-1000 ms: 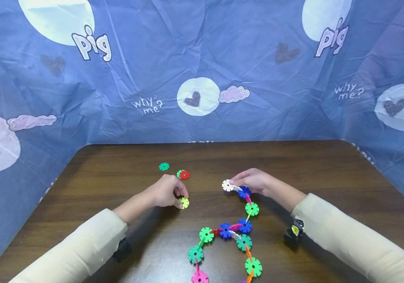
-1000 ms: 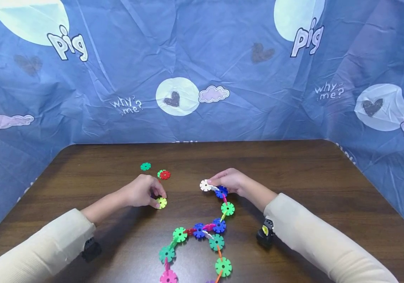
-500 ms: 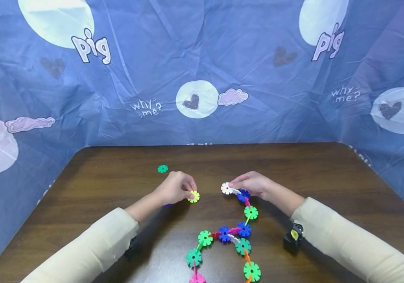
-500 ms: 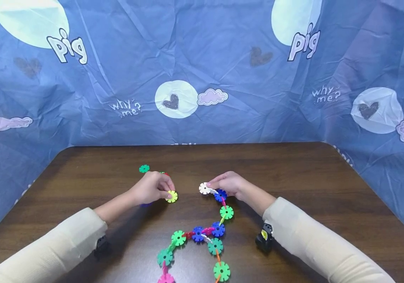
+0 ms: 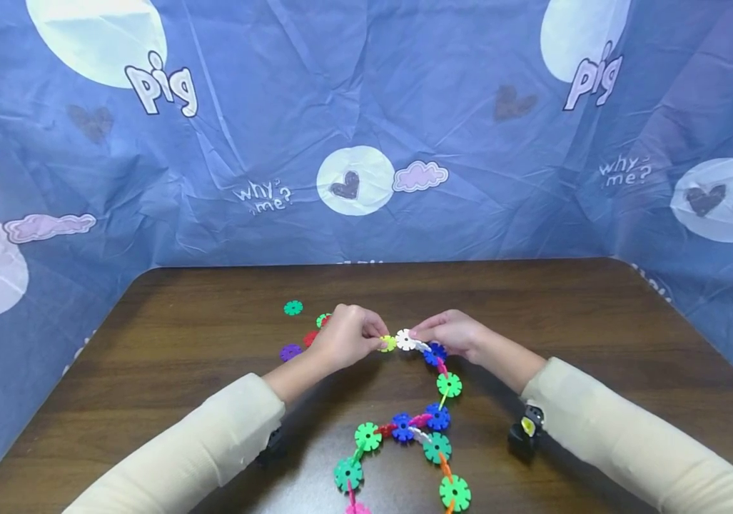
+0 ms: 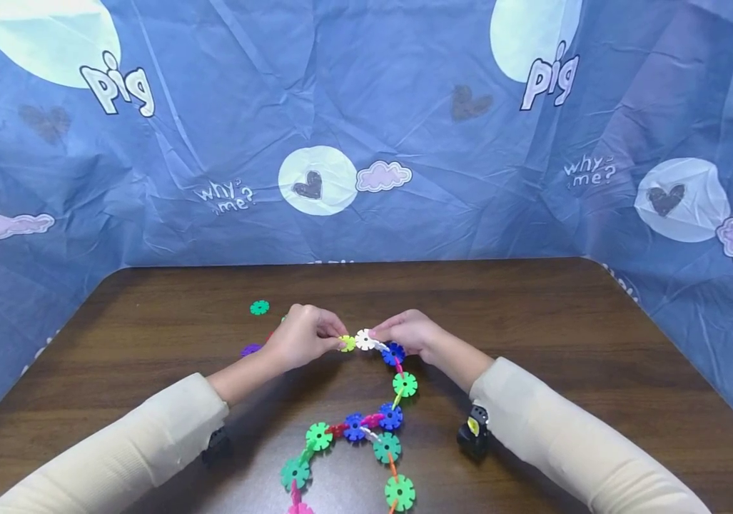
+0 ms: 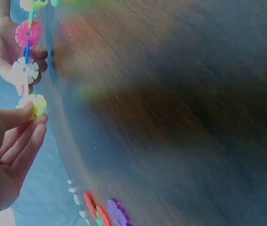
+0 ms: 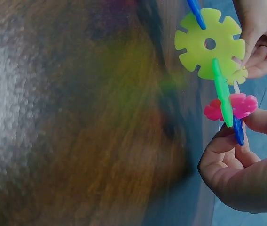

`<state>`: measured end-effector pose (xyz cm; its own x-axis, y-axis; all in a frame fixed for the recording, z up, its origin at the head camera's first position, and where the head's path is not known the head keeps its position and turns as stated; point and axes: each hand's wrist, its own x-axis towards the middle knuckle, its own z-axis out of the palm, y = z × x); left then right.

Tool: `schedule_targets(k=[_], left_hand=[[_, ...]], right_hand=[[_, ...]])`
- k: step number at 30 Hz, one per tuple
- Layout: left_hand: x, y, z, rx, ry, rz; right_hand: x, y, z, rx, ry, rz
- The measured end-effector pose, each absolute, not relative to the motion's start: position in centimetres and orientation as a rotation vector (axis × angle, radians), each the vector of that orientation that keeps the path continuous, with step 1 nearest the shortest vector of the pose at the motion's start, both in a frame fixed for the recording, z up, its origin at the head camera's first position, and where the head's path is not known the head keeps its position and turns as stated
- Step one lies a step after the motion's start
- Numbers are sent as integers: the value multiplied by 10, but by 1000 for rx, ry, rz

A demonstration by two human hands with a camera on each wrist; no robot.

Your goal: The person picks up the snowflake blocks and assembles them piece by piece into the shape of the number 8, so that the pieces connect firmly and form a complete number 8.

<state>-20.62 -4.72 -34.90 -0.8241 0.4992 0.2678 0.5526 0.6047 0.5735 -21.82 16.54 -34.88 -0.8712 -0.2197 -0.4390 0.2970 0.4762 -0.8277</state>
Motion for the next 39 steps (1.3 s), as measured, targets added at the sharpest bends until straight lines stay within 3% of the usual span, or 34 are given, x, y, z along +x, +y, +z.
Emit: schedule_targets(k=[18,24,31,39], left_hand=[[-218,-41,-356,-853,-2583,-944],[-226,-50,-348,-857,-2685,-1048],[-235,-82,-335,-747,-2825,-1098],[-237,-126,-338,-680,-3051,-681]], right_hand=[[-227,137,-354,284,2307,-1510],[-239,140,-354,200,2173,-1565],[-249,148,-355,127,2114,-1554],[-256,165,-355,166,2122,-1522]])
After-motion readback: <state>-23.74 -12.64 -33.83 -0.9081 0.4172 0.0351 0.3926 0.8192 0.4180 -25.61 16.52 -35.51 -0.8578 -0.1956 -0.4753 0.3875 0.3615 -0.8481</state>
